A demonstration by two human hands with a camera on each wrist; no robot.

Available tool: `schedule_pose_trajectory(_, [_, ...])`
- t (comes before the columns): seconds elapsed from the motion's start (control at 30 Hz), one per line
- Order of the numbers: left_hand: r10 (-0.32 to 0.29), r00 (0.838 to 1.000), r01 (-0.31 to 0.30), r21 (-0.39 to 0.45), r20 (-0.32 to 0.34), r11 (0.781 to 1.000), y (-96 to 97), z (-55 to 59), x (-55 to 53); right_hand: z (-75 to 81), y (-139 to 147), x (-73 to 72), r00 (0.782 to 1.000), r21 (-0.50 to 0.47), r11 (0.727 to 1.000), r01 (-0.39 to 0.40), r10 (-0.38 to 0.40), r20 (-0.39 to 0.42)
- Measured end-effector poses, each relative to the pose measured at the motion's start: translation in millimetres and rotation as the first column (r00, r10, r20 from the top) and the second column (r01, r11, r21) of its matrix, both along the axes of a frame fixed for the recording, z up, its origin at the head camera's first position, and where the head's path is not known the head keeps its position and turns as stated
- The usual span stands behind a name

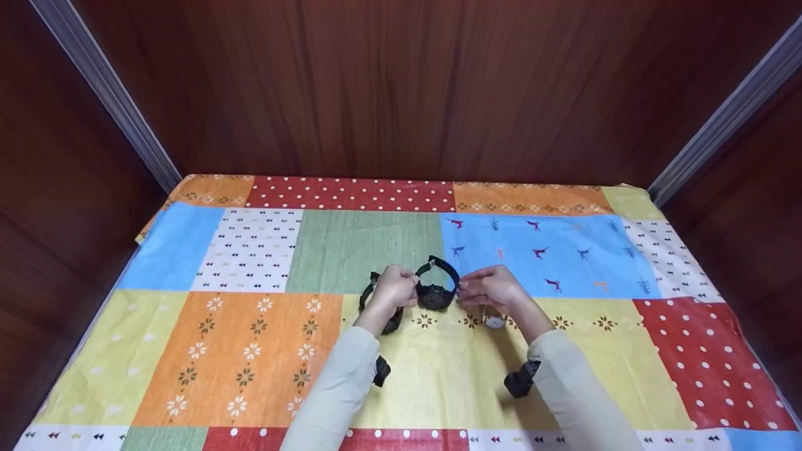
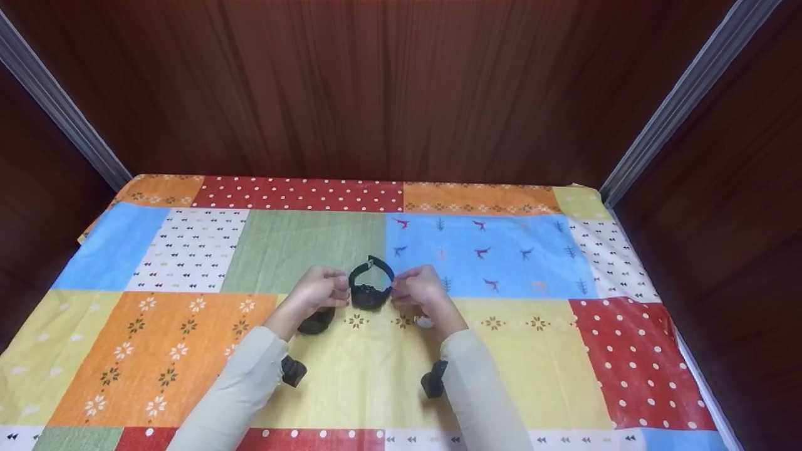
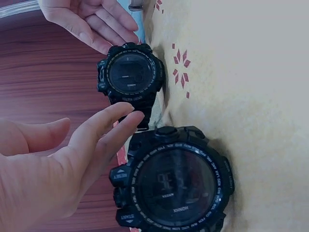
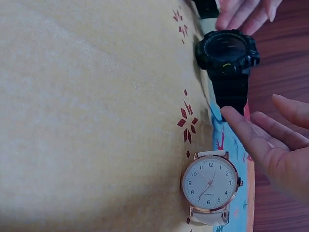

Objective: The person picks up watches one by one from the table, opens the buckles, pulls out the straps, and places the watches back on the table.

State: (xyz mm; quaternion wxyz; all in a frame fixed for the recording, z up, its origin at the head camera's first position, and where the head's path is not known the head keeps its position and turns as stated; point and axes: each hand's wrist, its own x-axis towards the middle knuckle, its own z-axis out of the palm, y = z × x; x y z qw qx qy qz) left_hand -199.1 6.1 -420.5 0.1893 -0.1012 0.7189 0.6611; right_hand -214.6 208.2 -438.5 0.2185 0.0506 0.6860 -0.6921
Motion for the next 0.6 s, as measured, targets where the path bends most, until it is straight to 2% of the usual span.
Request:
schedule_pose_trajectory(0.27, [-0.021, 1.0, 0.021, -0.007, -0.015, 1.0, -0.3, -4.2, 5.2, 0.6, -2.5, 1.9, 1.0, -0.059, 0.998, -0.011, 0.009, -0.022])
schedule_pose_trajectory(0.6, [-0.012, 1.0, 0.012, 0.015, 0.008, 1.0, -4.4, -0.7, 6.9, 3.9, 2.5, 2.1, 0.999, -0.085, 0.996, -0.042, 0.039, -0.031])
